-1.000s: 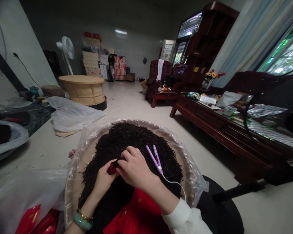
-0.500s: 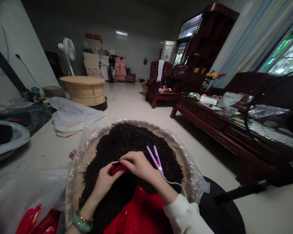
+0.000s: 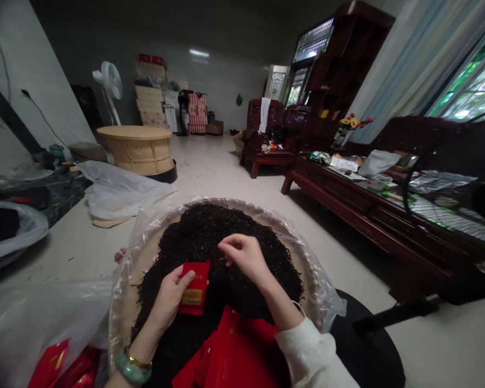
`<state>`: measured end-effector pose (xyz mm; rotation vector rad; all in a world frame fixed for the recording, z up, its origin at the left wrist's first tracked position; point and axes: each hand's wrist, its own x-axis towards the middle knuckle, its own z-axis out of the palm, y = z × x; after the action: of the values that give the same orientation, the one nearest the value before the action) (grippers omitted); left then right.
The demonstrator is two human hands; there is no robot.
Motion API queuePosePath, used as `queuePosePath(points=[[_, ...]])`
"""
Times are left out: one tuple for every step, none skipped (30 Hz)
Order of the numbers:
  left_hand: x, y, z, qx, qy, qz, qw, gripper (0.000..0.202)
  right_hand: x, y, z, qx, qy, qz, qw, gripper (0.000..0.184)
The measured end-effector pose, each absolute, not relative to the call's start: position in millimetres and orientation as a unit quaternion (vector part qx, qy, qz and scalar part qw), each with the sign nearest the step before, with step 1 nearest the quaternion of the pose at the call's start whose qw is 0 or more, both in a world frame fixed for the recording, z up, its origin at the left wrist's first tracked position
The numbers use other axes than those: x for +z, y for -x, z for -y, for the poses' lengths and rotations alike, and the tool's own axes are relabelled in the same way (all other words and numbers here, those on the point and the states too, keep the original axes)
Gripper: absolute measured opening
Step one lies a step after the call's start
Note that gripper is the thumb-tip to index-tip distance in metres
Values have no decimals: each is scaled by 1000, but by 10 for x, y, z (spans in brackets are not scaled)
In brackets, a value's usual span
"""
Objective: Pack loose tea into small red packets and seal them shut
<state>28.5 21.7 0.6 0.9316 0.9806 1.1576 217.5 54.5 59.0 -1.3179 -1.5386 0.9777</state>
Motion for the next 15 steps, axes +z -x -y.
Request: queuePosePath(points=[[19, -286, -215, 504, -381, -427, 647, 61, 591, -2202, -551, 353, 543, 612, 453, 31], [31, -288, -213, 501, -359, -429, 661, 63, 588, -2217, -548, 313, 551, 618, 465, 30], [43, -295, -211, 498, -341, -432, 670, 63, 577, -2215, -537, 279, 551, 633, 467, 28], [53, -305, -207, 494, -331, -433, 677, 63, 560, -2195, -519, 258, 545, 654, 457, 27], [61, -318, -203, 491, -326, -431, 683, 62, 534, -2158, -497, 254, 535, 675, 439, 27], [66, -333, -199, 488, -324, -425, 690, 62, 503, -2108, -474, 267, 525, 693, 416, 28], [69, -349, -194, 485, -325, -415, 698, 60, 468, -2052, -453, 293, 520, 701, 391, 29], [71, -362, -189, 483, -327, -404, 705, 58, 433, -1996, -437, 331, 520, 699, 363, 25], [70, -371, -186, 483, -327, -396, 709, 55, 400, -1947, -427, 370, 525, 686, 343, 20], [69, -376, -184, 485, -326, -393, 710, 52, 371, -1909, -423, 406, 530, 668, 329, 17], [66, -376, -183, 490, -325, -396, 705, 49, 348, -1886, -424, 435, 535, 649, 321, 16], [61, -372, -185, 496, -322, -404, 698, 46, 330, -1875, -429, 456, 538, 633, 319, 16], [54, -366, -187, 502, -321, -414, 689, 45, 319, -1875, -435, 469, 538, 624, 318, 16], [45, -361, -191, 506, -320, -424, 680, 44, 311, -1882, -442, 474, 536, 622, 317, 15], [35, -358, -195, 509, -321, -432, 672, 43, 306, -1892, -449, 470, 534, 626, 318, 15]])
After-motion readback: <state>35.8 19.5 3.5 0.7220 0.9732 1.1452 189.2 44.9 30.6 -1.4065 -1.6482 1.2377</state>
